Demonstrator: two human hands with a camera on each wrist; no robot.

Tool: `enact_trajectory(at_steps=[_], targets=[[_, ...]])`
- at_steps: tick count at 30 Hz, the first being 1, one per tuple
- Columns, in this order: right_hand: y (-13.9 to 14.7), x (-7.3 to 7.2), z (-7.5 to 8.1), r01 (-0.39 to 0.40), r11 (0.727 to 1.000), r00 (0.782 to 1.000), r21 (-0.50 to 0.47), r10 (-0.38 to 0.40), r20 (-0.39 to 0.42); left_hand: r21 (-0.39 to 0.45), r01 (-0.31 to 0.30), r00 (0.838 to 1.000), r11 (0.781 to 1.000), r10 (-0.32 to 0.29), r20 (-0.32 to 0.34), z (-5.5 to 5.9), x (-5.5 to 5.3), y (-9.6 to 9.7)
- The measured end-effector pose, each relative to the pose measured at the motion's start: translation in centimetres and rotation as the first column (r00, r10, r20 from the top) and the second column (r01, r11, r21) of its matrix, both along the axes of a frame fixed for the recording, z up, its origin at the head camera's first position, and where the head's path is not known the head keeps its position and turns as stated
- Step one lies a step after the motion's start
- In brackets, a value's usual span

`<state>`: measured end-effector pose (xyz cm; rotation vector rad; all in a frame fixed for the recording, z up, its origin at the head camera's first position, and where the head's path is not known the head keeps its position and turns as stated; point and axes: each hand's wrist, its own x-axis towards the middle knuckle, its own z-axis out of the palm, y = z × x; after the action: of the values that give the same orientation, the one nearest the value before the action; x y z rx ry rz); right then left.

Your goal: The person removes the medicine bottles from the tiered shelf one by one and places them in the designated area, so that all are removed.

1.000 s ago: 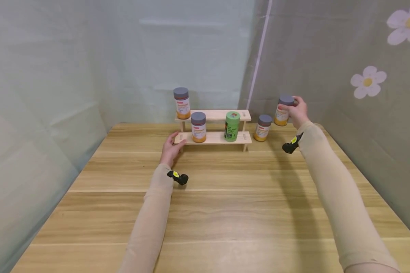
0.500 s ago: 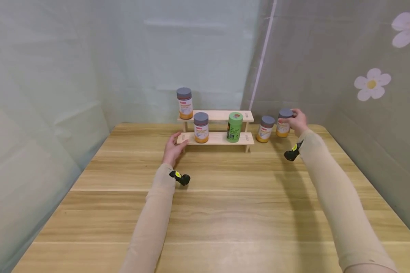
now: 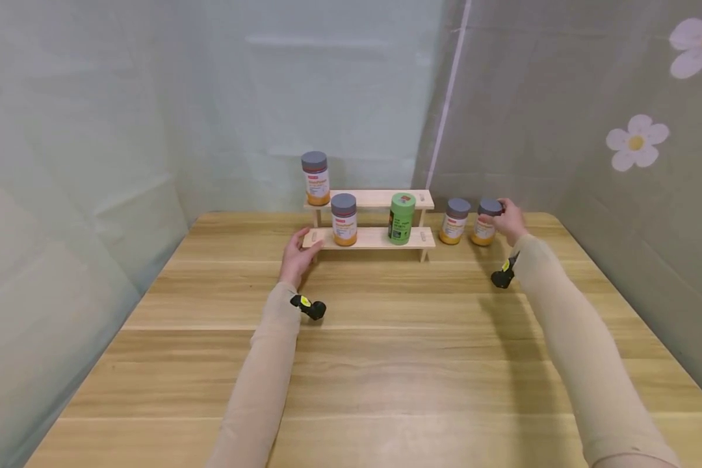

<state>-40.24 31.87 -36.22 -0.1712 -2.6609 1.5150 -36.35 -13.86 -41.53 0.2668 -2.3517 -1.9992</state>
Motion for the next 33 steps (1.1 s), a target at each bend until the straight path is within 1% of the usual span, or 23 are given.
enact_trajectory(at_steps=[3,6,9,12,19,25,29,30,33], targets=[[0.0,0.1,-0.7,-0.01,0.997,0.998,0.07,0.015,-0.064,-0.007,0.0,1.0,1.0,0.0,0.0,-0.1,0.2,-0.1],[-0.1,0.2,-1.1,0.002,0.993,0.993,0.119,0.013,-0.12,-0.015,0.001,1.0,1.0,-0.001,0.001,-0.1,0.2,-0.1],[-0.3,0.4,-1.3,0.014,0.991,0.99,0.136,0.005,-0.139,-0.013,0.003,1.0,1.0,-0.003,0.002,-0.2,0.2,-0.1],[-0.4,0.5,-1.4,0.016,0.992,0.991,0.129,0.001,-0.13,-0.006,0.004,1.0,1.0,-0.004,0.004,-0.2,0.2,0.0],[-0.1,0.2,-1.7,0.009,0.997,0.991,0.078,0.001,-0.131,-0.014,0.007,1.0,1.0,-0.006,0.003,0.0,0.0,0.0],[0.0,-0.1,-1.8,-0.001,0.999,0.995,0.037,0.005,-0.103,-0.031,0.007,1.0,1.0,-0.007,0.007,0.0,-0.1,0.0],[0.0,0.0,-1.8,-0.002,1.0,0.997,0.009,0.003,-0.081,-0.026,0.009,1.0,1.0,-0.008,0.012,-0.1,-0.2,0.0],[0.0,0.0,-1.8,-0.005,1.0,0.997,-0.012,0.004,-0.075,-0.034,0.011,1.0,0.999,-0.01,0.012,-0.1,-0.2,0.1],[0.1,0.2,-1.8,-0.007,0.991,0.999,-0.13,0.002,-0.035,-0.035,0.014,1.0,0.999,-0.014,0.006,-0.1,-0.1,0.2]])
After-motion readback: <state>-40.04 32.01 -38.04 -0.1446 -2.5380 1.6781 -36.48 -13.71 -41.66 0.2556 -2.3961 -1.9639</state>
